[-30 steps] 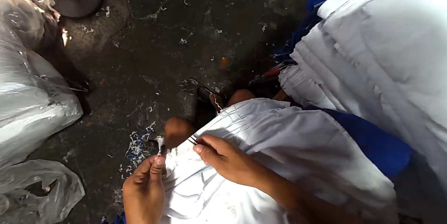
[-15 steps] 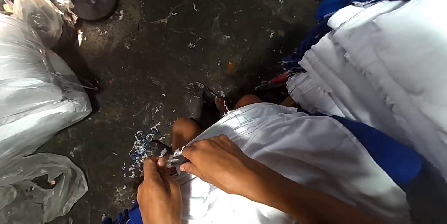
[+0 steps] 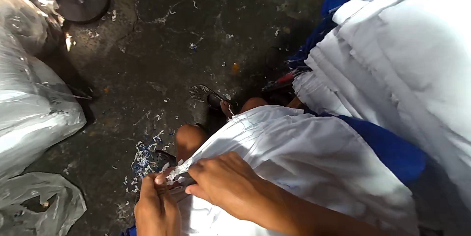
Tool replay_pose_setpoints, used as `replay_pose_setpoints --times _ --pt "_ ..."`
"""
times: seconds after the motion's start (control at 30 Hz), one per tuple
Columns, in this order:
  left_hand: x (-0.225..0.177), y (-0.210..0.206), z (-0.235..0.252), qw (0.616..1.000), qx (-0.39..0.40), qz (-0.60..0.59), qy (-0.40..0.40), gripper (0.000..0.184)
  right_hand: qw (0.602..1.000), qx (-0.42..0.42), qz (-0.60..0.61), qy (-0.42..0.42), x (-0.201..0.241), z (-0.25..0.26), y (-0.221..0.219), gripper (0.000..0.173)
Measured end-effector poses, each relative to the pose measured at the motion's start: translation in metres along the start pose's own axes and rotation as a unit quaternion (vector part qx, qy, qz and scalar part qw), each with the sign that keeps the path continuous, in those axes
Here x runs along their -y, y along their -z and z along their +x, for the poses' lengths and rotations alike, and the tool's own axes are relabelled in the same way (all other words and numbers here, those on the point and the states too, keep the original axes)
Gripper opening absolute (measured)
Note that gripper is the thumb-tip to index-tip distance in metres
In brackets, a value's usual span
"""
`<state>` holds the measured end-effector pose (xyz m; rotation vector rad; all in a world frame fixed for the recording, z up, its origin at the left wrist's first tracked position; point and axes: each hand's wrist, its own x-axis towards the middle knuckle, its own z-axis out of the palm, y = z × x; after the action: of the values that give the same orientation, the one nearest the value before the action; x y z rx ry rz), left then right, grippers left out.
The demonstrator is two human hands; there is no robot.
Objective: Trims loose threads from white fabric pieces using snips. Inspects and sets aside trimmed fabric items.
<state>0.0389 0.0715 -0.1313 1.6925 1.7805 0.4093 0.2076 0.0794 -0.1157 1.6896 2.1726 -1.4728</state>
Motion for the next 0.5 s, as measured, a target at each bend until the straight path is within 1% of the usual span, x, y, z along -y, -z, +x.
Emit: replay_pose_setpoints --times 0.07,0.17,0.23,0.3,0.43,0.5 --pt "-0.002 0.003 -0.001 1.0 0.007 -0.006 0.004 0.032 0.999 -0.024 -0.029 0.007 0.002 0.002 -0.005 0.04" --pt "0.001 0.004 -0.002 1.0 0.002 -0.025 0.005 0.032 0.998 -0.055 -0.023 -0.003 0.002 0.002 -0.014 0.04" --pt "0.004 0.002 -0.002 0.999 -0.007 -0.034 0.004 0.031 0.998 -0.064 -0.022 -0.006 0.001 0.003 -0.016 0.041" --pt "0.003 0.001 -0.002 0.999 -0.009 -0.033 -0.002 0.031 0.997 -0.069 -0.027 0.011 -0.001 0.003 -0.017 0.04" --pt "0.001 0.003 -0.002 1.0 0.003 -0.029 -0.004 0.032 0.995 -0.083 -0.035 0.038 -0.003 0.003 -0.019 0.039" --pt "0.001 0.006 -0.002 0.999 0.01 -0.038 0.003 0.033 0.995 -0.093 -0.025 0.038 -0.004 0.004 -0.018 0.038"
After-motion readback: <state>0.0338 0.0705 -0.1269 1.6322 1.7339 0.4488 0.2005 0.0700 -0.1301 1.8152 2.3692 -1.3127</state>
